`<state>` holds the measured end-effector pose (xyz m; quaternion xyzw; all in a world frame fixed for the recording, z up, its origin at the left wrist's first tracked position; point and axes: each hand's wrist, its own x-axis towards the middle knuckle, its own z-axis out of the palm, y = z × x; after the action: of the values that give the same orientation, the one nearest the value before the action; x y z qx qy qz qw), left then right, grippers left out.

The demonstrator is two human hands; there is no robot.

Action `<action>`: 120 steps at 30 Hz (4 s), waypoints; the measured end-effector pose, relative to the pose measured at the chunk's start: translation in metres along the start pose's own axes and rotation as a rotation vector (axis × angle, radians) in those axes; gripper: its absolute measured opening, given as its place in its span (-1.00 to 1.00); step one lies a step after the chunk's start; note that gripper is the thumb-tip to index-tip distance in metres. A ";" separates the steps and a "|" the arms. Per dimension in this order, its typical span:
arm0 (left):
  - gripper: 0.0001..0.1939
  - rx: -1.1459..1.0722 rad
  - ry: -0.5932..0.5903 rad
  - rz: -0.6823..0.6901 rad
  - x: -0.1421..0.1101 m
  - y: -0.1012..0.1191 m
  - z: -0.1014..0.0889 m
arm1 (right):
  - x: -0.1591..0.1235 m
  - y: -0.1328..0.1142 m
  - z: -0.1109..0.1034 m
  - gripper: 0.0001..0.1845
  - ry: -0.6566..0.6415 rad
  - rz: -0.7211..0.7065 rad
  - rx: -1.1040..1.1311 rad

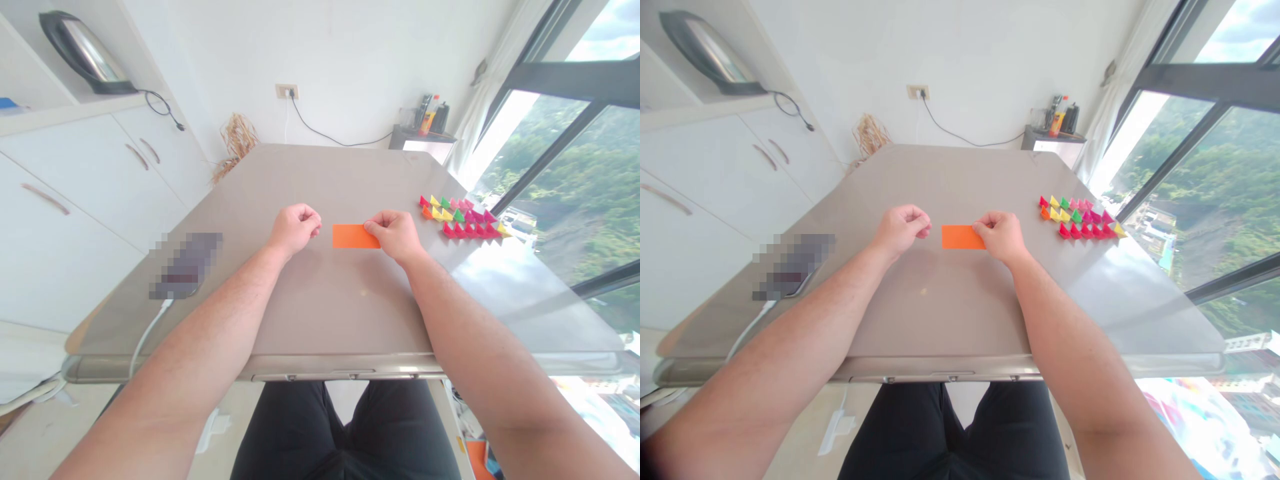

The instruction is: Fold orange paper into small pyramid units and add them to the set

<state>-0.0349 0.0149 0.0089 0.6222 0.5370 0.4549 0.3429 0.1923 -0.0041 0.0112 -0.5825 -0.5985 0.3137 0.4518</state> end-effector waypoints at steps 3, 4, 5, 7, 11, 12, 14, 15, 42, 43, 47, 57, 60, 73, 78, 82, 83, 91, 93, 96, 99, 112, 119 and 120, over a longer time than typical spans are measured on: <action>-0.80 -0.017 -0.100 0.116 -0.004 0.004 0.009 | -0.002 -0.002 0.004 -0.83 -0.063 -0.023 -0.009; -0.80 0.044 -0.130 0.151 -0.006 0.005 0.013 | -0.003 -0.002 0.006 -0.83 -0.080 -0.037 -0.018; -0.83 0.112 -0.150 0.168 -0.008 0.007 0.016 | -0.004 -0.003 0.009 -0.82 -0.092 -0.052 -0.029; -0.88 0.220 -0.165 0.174 -0.010 0.008 0.021 | -0.005 -0.004 0.013 -0.81 -0.120 -0.073 -0.048; -0.87 0.278 -0.162 0.167 -0.011 0.007 0.022 | -0.008 -0.005 0.017 -0.80 -0.186 -0.108 -0.036; -0.87 0.283 -0.162 0.175 -0.011 0.007 0.021 | -0.008 -0.005 0.018 -0.80 -0.189 -0.115 -0.041; -0.87 0.293 -0.156 0.183 -0.010 0.007 0.020 | -0.007 -0.005 0.018 -0.78 -0.185 -0.110 -0.056; -0.87 0.296 -0.150 0.176 -0.010 0.007 0.019 | -0.006 -0.004 0.018 -0.76 -0.180 -0.092 -0.053; -0.88 -0.086 -0.279 -0.088 -0.011 0.007 0.017 | -0.005 0.002 0.016 -0.76 -0.241 -0.097 0.031; -0.88 -0.068 -0.279 -0.082 -0.011 0.007 0.017 | -0.006 0.002 0.017 -0.76 -0.243 -0.111 0.020; -0.89 -0.055 -0.290 -0.097 -0.013 0.009 0.017 | -0.007 0.002 0.020 -0.76 -0.224 -0.120 0.028; -0.90 -0.031 -0.226 -0.138 -0.010 0.005 0.020 | -0.011 0.005 0.022 -0.78 -0.220 -0.173 0.027; -0.90 -0.038 -0.217 -0.152 -0.010 0.004 0.019 | -0.013 0.002 0.019 -0.76 -0.296 -0.172 0.079; -0.87 0.004 -0.255 -0.056 -0.015 0.012 0.017 | -0.008 -0.001 0.011 -0.75 -0.418 0.084 0.410; -0.86 0.060 -0.287 -0.029 -0.017 0.011 0.018 | -0.008 0.001 0.013 -0.80 -0.413 0.108 0.318; -0.85 0.063 -0.303 -0.025 -0.016 0.011 0.017 | -0.007 0.000 0.013 -0.82 -0.422 0.117 0.266; -0.85 0.060 -0.310 -0.030 -0.016 0.011 0.016 | -0.007 0.000 0.013 -0.83 -0.420 0.112 0.257; -0.85 -0.013 -0.360 -0.057 -0.013 0.008 0.014 | -0.006 0.003 0.014 -0.84 -0.396 0.067 0.233; -0.85 -0.022 -0.361 -0.067 -0.012 0.007 0.014 | -0.006 0.002 0.015 -0.84 -0.388 0.067 0.228; -0.85 -0.039 -0.357 -0.074 -0.012 0.007 0.014 | -0.008 -0.001 0.015 -0.85 -0.374 0.060 0.219; -0.85 -0.053 -0.352 -0.080 -0.012 0.007 0.014 | -0.010 -0.003 0.016 -0.86 -0.359 0.042 0.192; -0.82 -0.102 -0.358 -0.108 -0.013 0.007 0.015 | -0.011 -0.006 0.016 -0.87 -0.323 0.024 0.133; -0.84 -0.055 -0.368 -0.142 -0.015 0.010 0.016 | -0.012 -0.007 0.017 -0.87 -0.306 0.010 0.099; -0.85 -0.049 -0.369 -0.139 -0.015 0.011 0.016 | -0.012 -0.007 0.017 -0.87 -0.307 0.009 0.097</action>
<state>-0.0165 -0.0004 0.0102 0.6479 0.4953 0.3213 0.4813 0.1730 -0.0145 0.0088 -0.5079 -0.6419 0.4298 0.3812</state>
